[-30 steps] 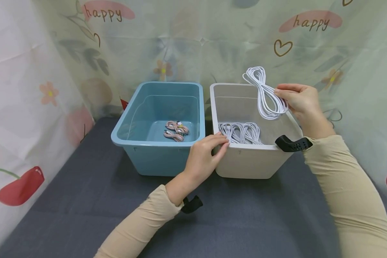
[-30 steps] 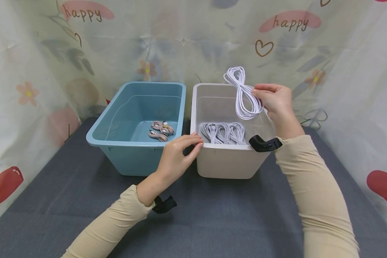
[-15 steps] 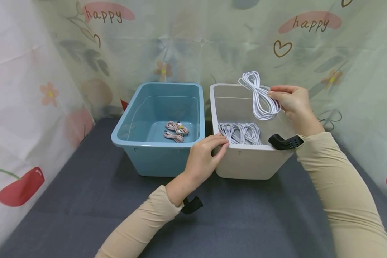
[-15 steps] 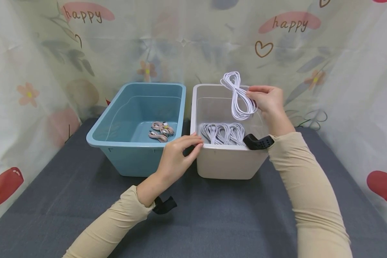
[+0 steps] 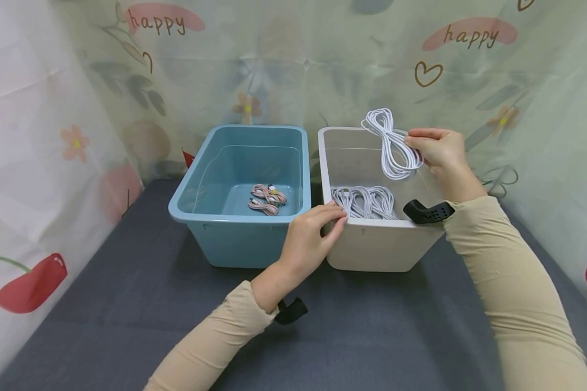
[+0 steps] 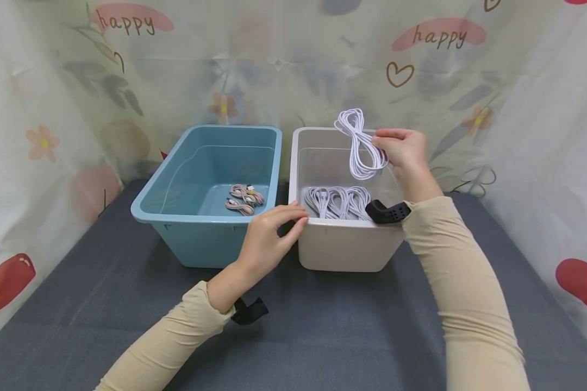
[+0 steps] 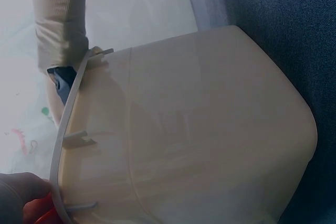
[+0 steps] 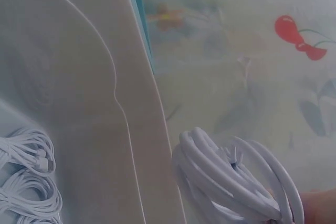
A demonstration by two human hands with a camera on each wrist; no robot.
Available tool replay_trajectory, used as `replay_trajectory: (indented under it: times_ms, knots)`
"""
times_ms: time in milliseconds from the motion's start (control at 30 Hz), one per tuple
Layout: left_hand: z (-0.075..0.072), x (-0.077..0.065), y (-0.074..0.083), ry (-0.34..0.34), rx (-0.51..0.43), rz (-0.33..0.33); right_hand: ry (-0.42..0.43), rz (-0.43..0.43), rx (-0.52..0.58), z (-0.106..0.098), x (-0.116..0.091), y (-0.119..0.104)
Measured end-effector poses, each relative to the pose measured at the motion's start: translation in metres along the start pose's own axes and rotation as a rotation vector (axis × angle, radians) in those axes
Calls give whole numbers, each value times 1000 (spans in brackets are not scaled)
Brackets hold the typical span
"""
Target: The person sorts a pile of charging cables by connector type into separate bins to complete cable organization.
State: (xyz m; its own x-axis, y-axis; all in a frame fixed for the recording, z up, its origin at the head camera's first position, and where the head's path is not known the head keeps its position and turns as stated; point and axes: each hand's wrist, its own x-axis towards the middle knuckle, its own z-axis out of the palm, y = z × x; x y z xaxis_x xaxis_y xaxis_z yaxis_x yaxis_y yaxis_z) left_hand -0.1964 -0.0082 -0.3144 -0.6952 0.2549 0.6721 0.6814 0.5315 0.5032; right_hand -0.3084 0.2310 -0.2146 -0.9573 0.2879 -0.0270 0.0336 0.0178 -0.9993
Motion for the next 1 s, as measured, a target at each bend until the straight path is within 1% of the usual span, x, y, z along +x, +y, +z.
replay_trajectory:
  times_ms: [100, 200, 400, 533, 633, 733, 933, 1000]
  knots:
    - [0, 0, 0, 1, 0, 0, 7, 19, -2, 1, 1, -1]
    - [1, 0, -1, 3, -5, 4, 4, 20, -10, 2, 2, -2]
    - [1, 1, -1, 6, -7, 11, -7, -2, -11, 3, 3, -1]
    - [1, 1, -1, 9, -6, 13, -30, 37, -31, 3, 4, -1]
    - [1, 1, -1, 8, -7, 16, -59, 82, -26, 3, 5, -2]
    - [2, 0, -1, 9, -4, 20, -78, 107, -12, 3, 5, -3]
    - [2, 0, -2, 18, 1, 22, -119, 132, 43, -1, 4, -6]
    - [2, 0, -2, 17, -3, 22, -140, 132, 45, -3, 3, -8]
